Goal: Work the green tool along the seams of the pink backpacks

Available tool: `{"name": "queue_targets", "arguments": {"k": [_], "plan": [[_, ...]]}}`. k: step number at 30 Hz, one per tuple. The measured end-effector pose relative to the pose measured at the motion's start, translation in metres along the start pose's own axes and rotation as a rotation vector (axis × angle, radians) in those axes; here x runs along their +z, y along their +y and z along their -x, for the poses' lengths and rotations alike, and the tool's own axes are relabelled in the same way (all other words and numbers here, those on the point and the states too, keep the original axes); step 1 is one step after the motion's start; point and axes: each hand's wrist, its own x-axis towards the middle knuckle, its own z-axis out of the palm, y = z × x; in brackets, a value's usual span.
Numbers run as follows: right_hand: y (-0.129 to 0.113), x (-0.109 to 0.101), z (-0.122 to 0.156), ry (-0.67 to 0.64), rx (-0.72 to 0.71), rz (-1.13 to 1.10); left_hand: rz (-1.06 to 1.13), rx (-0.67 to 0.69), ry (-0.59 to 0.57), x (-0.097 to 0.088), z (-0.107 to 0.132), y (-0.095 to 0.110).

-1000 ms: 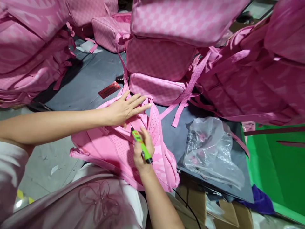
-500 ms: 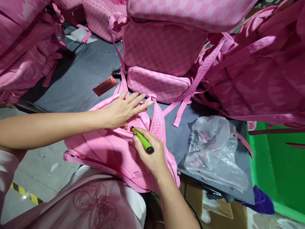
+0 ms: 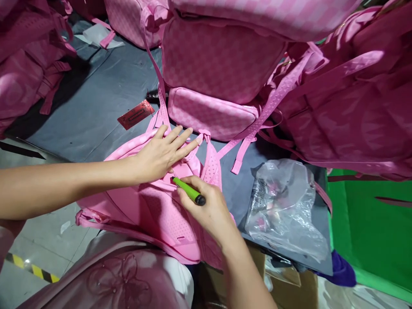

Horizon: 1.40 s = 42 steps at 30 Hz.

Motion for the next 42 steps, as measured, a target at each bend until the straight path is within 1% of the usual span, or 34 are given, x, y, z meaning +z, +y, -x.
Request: {"name": "queue_targets", "arguments": {"k": [2, 4, 6, 10, 15, 17, 25, 33, 42], "plan": [[-0.002, -0.009, -0.005, -0.1, -0.023, 0.049, 0.008, -0.022, -0.015, 0.001, -0.001, 0.001], [-0.003, -0.013, -0.009, -0.136, -0.041, 0.13, 0.01, -0.026, -0.034, 0.001, -0.003, 0.001], [-0.006, -0.012, -0.012, -0.144, -0.06, 0.199, 0.018, -0.023, -0.048, -0.001, -0.004, 0.001], [-0.01, -0.005, -0.012, -0.129, -0.124, 0.235, 0.049, -0.036, -0.041, -0.005, -0.005, 0.0], [-0.014, -0.004, -0.01, -0.118, -0.162, 0.335, 0.012, -0.04, -0.018, -0.002, -0.003, 0.001], [-0.015, -0.005, -0.011, -0.128, -0.161, 0.329, -0.005, -0.029, -0.015, -0.001, -0.002, 0.0], [-0.021, -0.006, -0.013, -0.162, -0.063, 0.306, -0.029, -0.011, -0.017, -0.004, 0.001, -0.001], [-0.018, -0.003, -0.013, -0.107, -0.091, 0.281, 0.003, -0.007, -0.031, -0.004, 0.001, -0.002], [-0.015, -0.001, -0.011, -0.085, -0.088, 0.255, 0.002, -0.002, -0.062, -0.007, 0.001, -0.004]]}}
